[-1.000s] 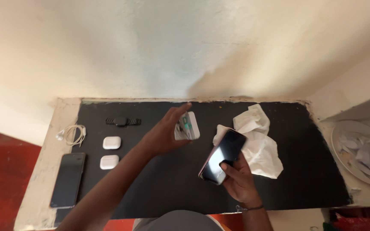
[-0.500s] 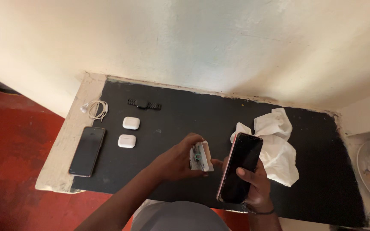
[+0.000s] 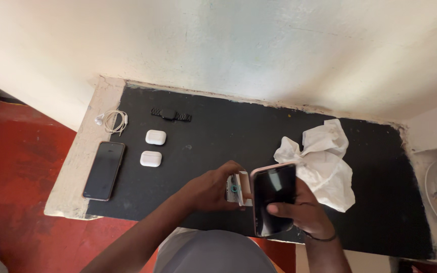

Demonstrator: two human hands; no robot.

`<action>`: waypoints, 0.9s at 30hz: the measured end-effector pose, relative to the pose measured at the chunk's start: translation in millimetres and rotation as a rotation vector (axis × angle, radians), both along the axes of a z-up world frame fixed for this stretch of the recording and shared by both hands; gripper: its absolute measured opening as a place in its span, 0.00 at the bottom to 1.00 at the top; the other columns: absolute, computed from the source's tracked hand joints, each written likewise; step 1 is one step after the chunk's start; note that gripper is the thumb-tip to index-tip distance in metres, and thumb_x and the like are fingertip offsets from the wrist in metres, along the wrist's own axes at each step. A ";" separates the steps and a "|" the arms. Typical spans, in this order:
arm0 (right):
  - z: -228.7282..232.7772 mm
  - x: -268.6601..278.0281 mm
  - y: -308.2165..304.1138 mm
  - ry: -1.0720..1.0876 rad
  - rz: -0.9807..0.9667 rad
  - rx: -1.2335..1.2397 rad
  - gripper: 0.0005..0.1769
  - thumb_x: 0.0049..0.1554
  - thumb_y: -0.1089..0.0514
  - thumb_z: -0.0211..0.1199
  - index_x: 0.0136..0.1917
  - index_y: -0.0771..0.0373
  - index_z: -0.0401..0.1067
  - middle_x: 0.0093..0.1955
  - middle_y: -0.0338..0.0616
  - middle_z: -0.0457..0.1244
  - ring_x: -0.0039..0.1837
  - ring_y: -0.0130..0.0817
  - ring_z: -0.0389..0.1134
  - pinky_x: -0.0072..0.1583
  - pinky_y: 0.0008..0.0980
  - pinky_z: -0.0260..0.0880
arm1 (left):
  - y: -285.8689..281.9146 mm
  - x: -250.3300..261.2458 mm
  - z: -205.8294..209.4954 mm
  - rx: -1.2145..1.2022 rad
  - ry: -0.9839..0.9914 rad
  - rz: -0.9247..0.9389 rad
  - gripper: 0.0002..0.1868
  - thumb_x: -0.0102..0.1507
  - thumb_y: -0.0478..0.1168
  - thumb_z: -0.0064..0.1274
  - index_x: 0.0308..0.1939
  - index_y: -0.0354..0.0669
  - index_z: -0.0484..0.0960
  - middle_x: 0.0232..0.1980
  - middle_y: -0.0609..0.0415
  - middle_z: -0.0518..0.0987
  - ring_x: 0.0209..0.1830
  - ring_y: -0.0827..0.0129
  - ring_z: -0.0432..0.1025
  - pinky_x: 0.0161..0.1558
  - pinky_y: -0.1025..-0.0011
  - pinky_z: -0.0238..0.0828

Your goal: The person takes a phone out of its box, wipes both sides of the device with a cloth, and then place it back on the table to handle the packaging.

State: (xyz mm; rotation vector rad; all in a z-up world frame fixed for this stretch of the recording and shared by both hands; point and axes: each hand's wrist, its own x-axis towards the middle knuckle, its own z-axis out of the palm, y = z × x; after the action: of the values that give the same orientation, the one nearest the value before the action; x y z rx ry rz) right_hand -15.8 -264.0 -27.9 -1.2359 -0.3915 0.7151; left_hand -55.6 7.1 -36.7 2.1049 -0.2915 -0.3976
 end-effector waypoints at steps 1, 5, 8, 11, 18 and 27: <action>-1.1 0.2 0.2 -0.026 0.021 -0.034 0.30 0.50 0.58 0.76 0.61 0.75 0.69 0.48 0.48 0.70 0.50 0.34 0.73 0.53 0.38 0.75 | 0.0 0.1 -0.2 0.000 0.010 0.010 0.44 0.51 0.50 0.72 0.65 0.44 0.66 0.59 0.47 0.78 0.58 0.50 0.78 0.57 0.59 0.76; -0.4 -3.0 1.3 -0.008 -0.038 -0.185 0.35 0.46 0.57 0.77 0.62 0.73 0.68 0.46 0.49 0.70 0.47 0.35 0.74 0.48 0.36 0.77 | 3.3 1.5 -5.8 -0.020 -0.057 0.013 0.42 0.50 0.49 0.72 0.62 0.43 0.68 0.62 0.46 0.76 0.57 0.49 0.78 0.56 0.58 0.77; -0.2 -9.1 2.8 -0.040 -0.083 -0.143 0.36 0.47 0.56 0.77 0.64 0.73 0.68 0.48 0.46 0.70 0.50 0.31 0.72 0.51 0.32 0.75 | 7.2 0.8 -16.4 -0.030 -0.193 -0.030 0.42 0.50 0.50 0.73 0.63 0.42 0.70 0.64 0.44 0.73 0.58 0.48 0.77 0.55 0.58 0.77; -5.7 -16.1 8.2 -0.107 -0.131 -0.073 0.36 0.49 0.58 0.76 0.66 0.73 0.66 0.50 0.49 0.70 0.52 0.34 0.72 0.53 0.34 0.76 | 10.3 0.2 -31.8 -0.058 -0.334 -0.060 0.41 0.52 0.49 0.73 0.64 0.42 0.73 0.63 0.43 0.72 0.59 0.48 0.76 0.55 0.59 0.78; -23.5 -28.6 7.2 -0.190 -0.124 0.014 0.29 0.53 0.61 0.73 0.64 0.74 0.67 0.52 0.61 0.74 0.55 0.44 0.77 0.55 0.42 0.81 | 8.3 -0.1 -34.0 -0.072 -0.378 -0.026 0.39 0.51 0.47 0.73 0.62 0.41 0.72 0.67 0.40 0.69 0.61 0.45 0.73 0.55 0.58 0.77; -13.3 -30.8 9.4 -0.207 -0.119 0.044 0.29 0.54 0.61 0.71 0.64 0.74 0.66 0.54 0.62 0.73 0.57 0.43 0.76 0.56 0.38 0.79 | 6.0 2.2 -14.8 -0.007 -0.437 -0.094 0.35 0.53 0.43 0.71 0.60 0.39 0.72 0.73 0.42 0.67 0.63 0.46 0.73 0.56 0.58 0.77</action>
State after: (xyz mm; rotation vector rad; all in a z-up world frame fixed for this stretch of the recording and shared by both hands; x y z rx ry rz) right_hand -46.7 -254.6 -41.2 -1.2845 -0.4971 0.4762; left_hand -53.4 13.0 -51.6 2.1615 -0.6453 0.0164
